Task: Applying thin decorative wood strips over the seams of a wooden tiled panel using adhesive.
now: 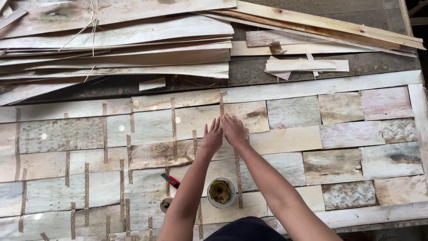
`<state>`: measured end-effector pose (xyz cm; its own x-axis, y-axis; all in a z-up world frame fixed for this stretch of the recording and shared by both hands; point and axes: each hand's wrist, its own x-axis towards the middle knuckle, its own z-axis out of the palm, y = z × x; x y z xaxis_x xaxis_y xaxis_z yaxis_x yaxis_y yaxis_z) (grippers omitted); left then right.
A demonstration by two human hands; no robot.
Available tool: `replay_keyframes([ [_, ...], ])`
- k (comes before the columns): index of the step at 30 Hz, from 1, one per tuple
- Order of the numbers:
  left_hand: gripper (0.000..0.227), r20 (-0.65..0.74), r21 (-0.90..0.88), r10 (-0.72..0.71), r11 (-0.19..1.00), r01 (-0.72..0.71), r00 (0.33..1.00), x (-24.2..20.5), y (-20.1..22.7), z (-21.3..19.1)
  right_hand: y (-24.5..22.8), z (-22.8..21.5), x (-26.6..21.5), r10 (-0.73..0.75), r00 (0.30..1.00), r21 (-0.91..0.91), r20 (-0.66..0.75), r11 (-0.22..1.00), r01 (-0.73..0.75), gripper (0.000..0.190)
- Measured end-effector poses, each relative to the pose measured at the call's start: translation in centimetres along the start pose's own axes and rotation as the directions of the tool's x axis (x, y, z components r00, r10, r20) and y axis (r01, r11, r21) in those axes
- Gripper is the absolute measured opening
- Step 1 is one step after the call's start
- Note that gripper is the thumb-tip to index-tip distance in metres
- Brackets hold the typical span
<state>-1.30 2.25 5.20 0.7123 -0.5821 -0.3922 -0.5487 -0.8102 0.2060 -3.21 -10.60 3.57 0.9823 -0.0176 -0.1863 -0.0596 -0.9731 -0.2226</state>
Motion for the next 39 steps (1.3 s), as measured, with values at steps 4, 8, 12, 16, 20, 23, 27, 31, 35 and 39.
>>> replay_keyframes([
  [4, 0.052, 0.011, -0.06, -0.042, 0.997, 0.043, 0.999, -3.6, -1.1, 0.4, 2.5, 1.9, -1.3, -0.112, 0.97, 0.118, -0.215, 0.983, 0.139, 0.04],
  [8, 0.058, -0.22, -0.219, -0.125, 0.973, 0.076, 0.967, -8.6, -2.0, 3.7, 1.1, 0.4, -6.1, 0.278, 0.96, 0.562, 0.041, 0.788, -0.252, 0.011],
  [12, 0.055, -0.382, -0.447, -0.233, 0.894, 0.043, 0.894, -13.1, -3.8, 9.8, -1.1, -2.2, -12.1, 0.451, 0.843, 0.709, 0.293, 0.489, -0.508, 0.013],
  [16, 0.05, -0.293, -0.574, -0.406, 0.799, 0.18, 0.866, -18.7, -3.4, 10.1, -1.6, -0.7, -16.0, 0.461, 0.834, 0.761, 0.302, 0.41, -0.503, 0.011],
  [20, 0.032, -0.244, -0.627, -0.563, 0.713, 0.314, 0.79, -23.6, -4.5, 9.5, -2.3, 0.3, -18.9, 0.414, 0.862, 0.71, 0.291, 0.511, -0.485, 0.021],
  [23, 0.042, -0.123, -0.612, -0.671, 0.631, 0.477, 0.731, -26.2, -5.5, 9.2, -2.9, 0.0, -20.5, 0.382, 0.879, 0.691, 0.286, 0.553, -0.466, 0.024],
  [27, 0.03, -0.065, -0.584, -0.795, 0.52, 0.624, 0.603, -29.1, -6.7, 11.3, -3.6, -1.3, -23.4, 0.356, 0.891, 0.614, 0.28, 0.648, -0.452, 0.024],
  [31, 0.026, -0.353, -0.61, -0.753, 0.635, 0.473, 0.555, -32.3, -7.7, 12.8, -2.5, 2.7, -23.1, 0.374, 0.878, 0.614, 0.297, 0.629, -0.476, 0.023],
  [35, 0.055, -0.263, -0.505, -0.693, 0.692, 0.516, 0.671, -34.6, -8.7, 14.9, -4.6, 0.5, -24.8, 0.322, 0.885, 0.618, 0.336, 0.634, -0.465, 0.035],
  [39, 0.07, -0.104, -0.422, -0.608, 0.743, 0.519, 0.787, -35.7, -9.3, 16.2, -4.9, 0.9, -25.4, 0.301, 0.898, 0.59, 0.322, 0.678, -0.439, 0.039],
])
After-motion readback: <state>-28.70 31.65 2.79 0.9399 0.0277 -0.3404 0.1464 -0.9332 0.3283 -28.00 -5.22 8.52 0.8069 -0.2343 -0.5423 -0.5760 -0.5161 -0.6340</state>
